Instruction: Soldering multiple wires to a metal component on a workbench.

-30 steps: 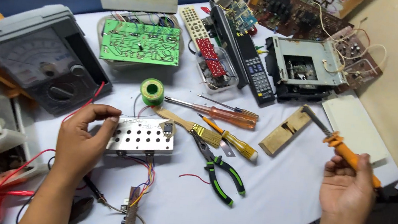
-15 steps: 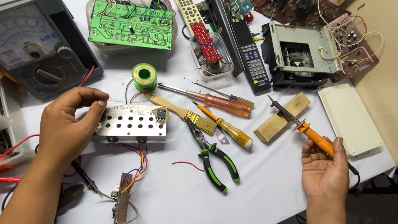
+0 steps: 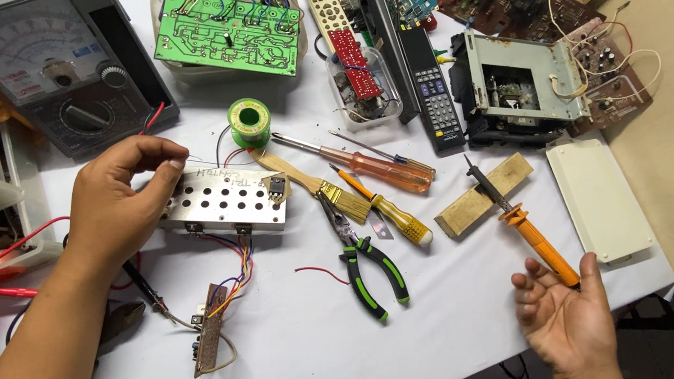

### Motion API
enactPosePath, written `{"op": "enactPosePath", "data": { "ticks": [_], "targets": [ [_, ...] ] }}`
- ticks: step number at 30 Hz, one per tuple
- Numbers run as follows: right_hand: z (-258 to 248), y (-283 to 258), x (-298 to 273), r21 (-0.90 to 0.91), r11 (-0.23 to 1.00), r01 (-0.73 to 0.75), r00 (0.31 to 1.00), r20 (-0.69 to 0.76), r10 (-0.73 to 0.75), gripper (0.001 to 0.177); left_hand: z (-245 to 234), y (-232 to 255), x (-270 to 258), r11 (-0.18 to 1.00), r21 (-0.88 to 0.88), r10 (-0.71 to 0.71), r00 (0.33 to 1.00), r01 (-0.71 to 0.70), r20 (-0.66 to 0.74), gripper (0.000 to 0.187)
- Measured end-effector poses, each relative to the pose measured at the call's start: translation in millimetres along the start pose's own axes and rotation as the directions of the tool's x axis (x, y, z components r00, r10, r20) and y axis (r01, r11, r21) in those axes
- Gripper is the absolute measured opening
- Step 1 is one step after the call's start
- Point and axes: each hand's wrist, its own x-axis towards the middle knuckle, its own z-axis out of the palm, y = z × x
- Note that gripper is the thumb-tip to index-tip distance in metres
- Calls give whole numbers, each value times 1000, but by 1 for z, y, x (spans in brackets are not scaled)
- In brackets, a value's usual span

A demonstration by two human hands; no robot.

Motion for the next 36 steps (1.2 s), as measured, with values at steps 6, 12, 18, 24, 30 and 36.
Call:
{"op": "enactPosePath", "data": {
  "ticks": [6,12,18,24,30,36],
  "targets": [
    [-36,4,18,1,994,-109,990,91,108,67,1,-2,1,1000,5,-1,1000,1,-4,9],
    [-28,-2,1,-181,982,-49,986,146,76,60,1,-1,0,1000,0,-11,1000,11,-8,8],
    [-44,4,6,-232,960,155,936,346,-67,44,1,-5,2,1000,-14,12,1000,-12,-23,8],
    [-40,-7,-21,-243,824,512,789,512,-339,34,-1,0,2,1000,-26,14,999,-15,-29,8],
    [3,-13,-37,-905,-283,317,661,425,-618,29,-2,2,2,999,-37,13,1000,-14,-17,9],
    [7,2,-32,-927,-295,231,669,371,-645,28,-1,0,2,1000,-24,9,1000,-9,-19,9]
  ]
}}
